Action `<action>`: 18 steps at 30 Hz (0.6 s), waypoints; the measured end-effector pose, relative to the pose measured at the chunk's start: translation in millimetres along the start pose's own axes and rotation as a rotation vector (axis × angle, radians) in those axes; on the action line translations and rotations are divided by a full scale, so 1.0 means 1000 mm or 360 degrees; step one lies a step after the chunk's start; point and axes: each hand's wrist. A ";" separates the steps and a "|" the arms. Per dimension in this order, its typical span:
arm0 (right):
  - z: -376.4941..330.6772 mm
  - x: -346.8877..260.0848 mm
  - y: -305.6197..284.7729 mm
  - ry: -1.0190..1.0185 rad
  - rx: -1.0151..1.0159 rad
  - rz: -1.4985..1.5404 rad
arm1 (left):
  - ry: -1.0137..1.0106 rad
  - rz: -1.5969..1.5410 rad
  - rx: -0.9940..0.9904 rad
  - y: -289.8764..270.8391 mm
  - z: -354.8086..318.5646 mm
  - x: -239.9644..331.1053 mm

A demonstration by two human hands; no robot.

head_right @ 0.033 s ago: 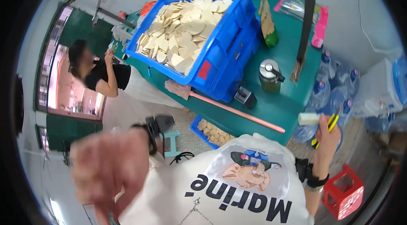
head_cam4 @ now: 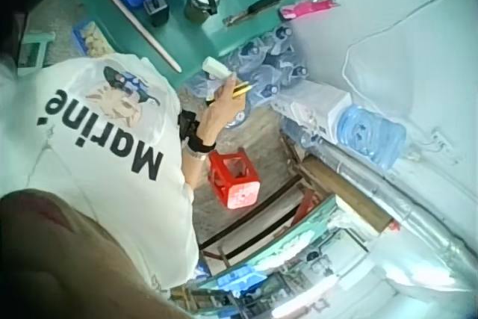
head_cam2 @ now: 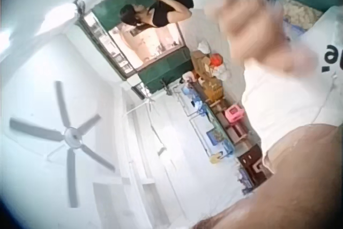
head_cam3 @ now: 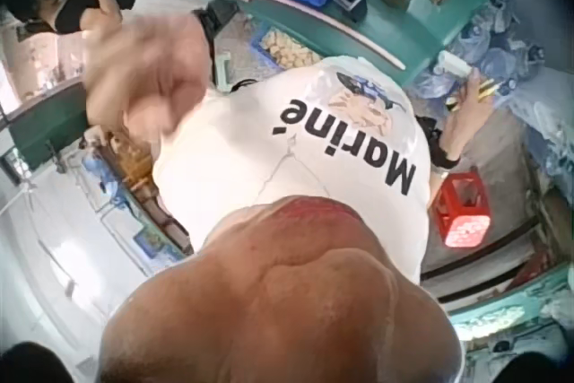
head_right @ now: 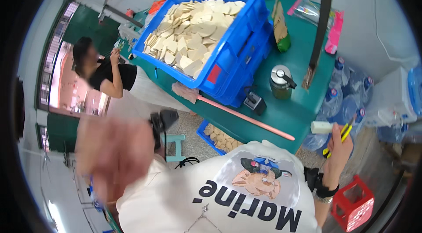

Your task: The person trims small white plastic pieces using yellow-handled scissors and places them into a blue bin. The person also moves a plastic bag and handles flat white pieces in a separate bin while another person works nearby.

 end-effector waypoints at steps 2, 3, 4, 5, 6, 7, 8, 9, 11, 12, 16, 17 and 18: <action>0.002 -0.002 -0.008 -0.0006 0.0077 0.0011 | -0.0482 0.0212 -0.0769 -0.003 -0.024 -0.046; 0.002 -0.003 -0.014 -0.0028 0.0093 0.0057 | -0.0803 0.0110 -0.1168 0.003 -0.040 -0.078; 0.002 -0.004 -0.020 -0.0030 0.0138 0.0010 | -0.1025 -0.0038 -0.1320 0.018 -0.056 -0.115; 0.002 -0.005 -0.027 -0.0044 0.0162 -0.0009 | -0.1065 -0.0077 -0.1530 0.027 -0.069 -0.146; 0.001 -0.007 -0.034 -0.0049 0.0209 -0.0010 | -0.1210 -0.0073 -0.1824 0.031 -0.083 -0.166; 0.001 -0.008 -0.040 -0.0079 0.0286 -0.0043 | -0.1013 -0.0103 -0.1904 0.035 -0.099 -0.174; -0.001 -0.008 -0.046 -0.0096 0.0391 -0.0051 | -0.0908 -0.0088 -0.2073 0.041 -0.110 -0.182; -0.003 -0.008 -0.053 -0.0094 0.0488 -0.0021 | -0.0851 -0.0005 -0.2354 0.050 -0.118 -0.189; -0.013 -0.010 -0.068 -0.0070 0.0552 -0.0081 | -0.0646 0.0114 -0.2706 0.074 -0.133 -0.189; -0.018 -0.009 -0.074 -0.0054 0.0577 -0.0091 | -0.0561 0.0217 -0.2931 0.087 -0.138 -0.189; -0.030 0.009 -0.083 -0.0128 0.0743 -0.0080 | -0.0490 -0.0120 -0.2941 0.110 -0.154 -0.207; -0.031 0.013 -0.083 -0.0112 0.0743 -0.0068 | -0.0385 -0.0177 -0.2851 0.110 -0.160 -0.213; -0.030 0.015 -0.082 -0.0098 0.0739 -0.0049 | -0.0280 -0.0223 -0.2759 0.109 -0.167 -0.222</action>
Point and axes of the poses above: each hand's wrist, its own z-axis towards the middle knuckle, its own y-axis out of the palm, x = y × z, and after that the axes turned 5 degrees about z, right-handed
